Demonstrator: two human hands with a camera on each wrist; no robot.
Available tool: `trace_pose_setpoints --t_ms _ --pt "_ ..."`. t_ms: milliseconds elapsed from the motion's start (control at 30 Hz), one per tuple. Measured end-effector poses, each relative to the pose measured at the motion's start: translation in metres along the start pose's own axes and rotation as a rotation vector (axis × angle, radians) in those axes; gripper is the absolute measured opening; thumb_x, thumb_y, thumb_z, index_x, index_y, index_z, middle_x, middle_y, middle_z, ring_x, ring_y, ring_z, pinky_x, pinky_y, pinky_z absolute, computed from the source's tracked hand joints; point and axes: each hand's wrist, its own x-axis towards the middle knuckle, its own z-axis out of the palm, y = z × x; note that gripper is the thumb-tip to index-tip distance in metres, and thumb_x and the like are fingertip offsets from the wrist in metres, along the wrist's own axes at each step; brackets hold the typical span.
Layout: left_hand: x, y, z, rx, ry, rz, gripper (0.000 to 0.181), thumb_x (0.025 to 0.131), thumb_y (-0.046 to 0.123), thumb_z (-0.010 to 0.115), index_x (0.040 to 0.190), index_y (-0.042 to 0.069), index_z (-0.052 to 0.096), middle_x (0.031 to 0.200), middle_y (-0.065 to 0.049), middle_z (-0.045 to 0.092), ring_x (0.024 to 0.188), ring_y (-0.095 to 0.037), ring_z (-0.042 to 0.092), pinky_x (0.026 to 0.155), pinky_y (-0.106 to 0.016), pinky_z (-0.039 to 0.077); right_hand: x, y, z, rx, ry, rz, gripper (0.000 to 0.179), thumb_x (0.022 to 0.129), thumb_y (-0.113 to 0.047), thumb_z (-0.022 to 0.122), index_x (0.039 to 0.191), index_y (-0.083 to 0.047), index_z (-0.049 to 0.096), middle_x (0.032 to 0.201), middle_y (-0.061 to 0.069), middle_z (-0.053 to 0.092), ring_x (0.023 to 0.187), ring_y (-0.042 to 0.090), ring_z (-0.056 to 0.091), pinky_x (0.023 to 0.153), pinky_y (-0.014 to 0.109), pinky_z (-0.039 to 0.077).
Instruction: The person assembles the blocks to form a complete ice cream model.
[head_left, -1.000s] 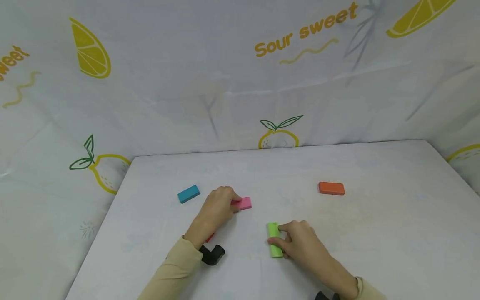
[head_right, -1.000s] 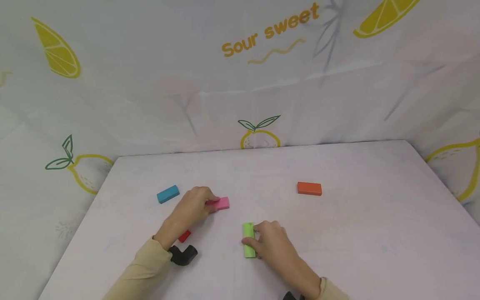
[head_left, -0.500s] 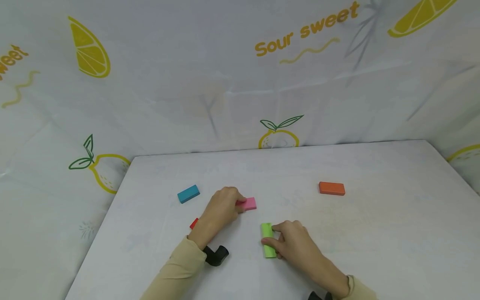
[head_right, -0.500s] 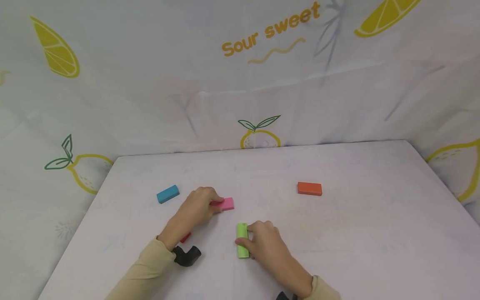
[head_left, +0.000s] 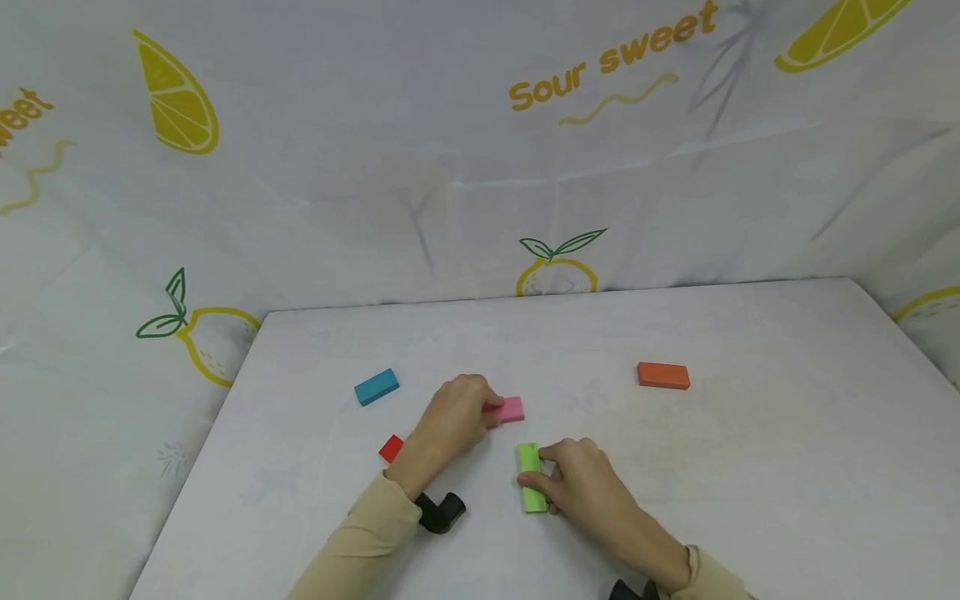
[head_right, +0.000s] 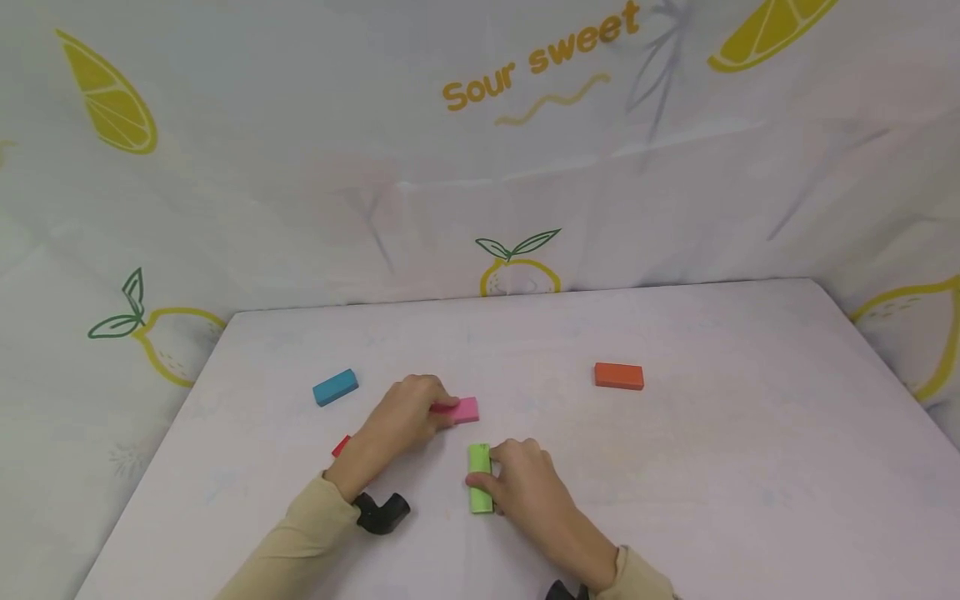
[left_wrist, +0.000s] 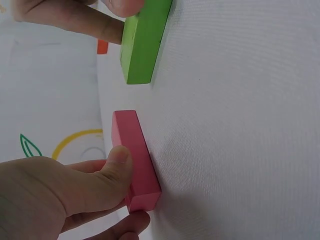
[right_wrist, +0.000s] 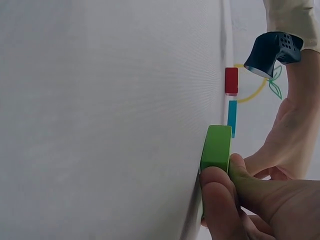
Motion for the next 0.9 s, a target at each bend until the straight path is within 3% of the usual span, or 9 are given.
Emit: trace_pose_setpoints --t_ms 367,900 --pt "0.001 0.009 0.004 0.017 -0.002 0.036 0.024 0.088 0.013 0.081 0.112 0.01 0.08 0.1 -0.005 0.077 0.091 -0.019 0.069 0.08 -0.027 0.058 0.002 0.0 0.0 0.014 0.023 -0.062 0.02 0.08 -0.021 0.086 0.085 -0.005 0.076 0.04 -0.006 0.051 0.038 0.005 0.046 0.044 0.017 0.027" --pt "0.0 0.014 0.007 -0.011 -0.022 0.064 0.026 0.086 0.015 0.082 0.112 0.011 0.08 0.102 -0.006 0.077 0.091 -0.018 0.069 0.075 -0.02 0.055 0.002 0.001 0.001 0.037 0.03 -0.078 0.017 0.081 -0.019 0.086 0.079 -0.007 0.074 0.039 -0.005 0.051 0.036 0.0 0.044 0.043 0.017 0.029"
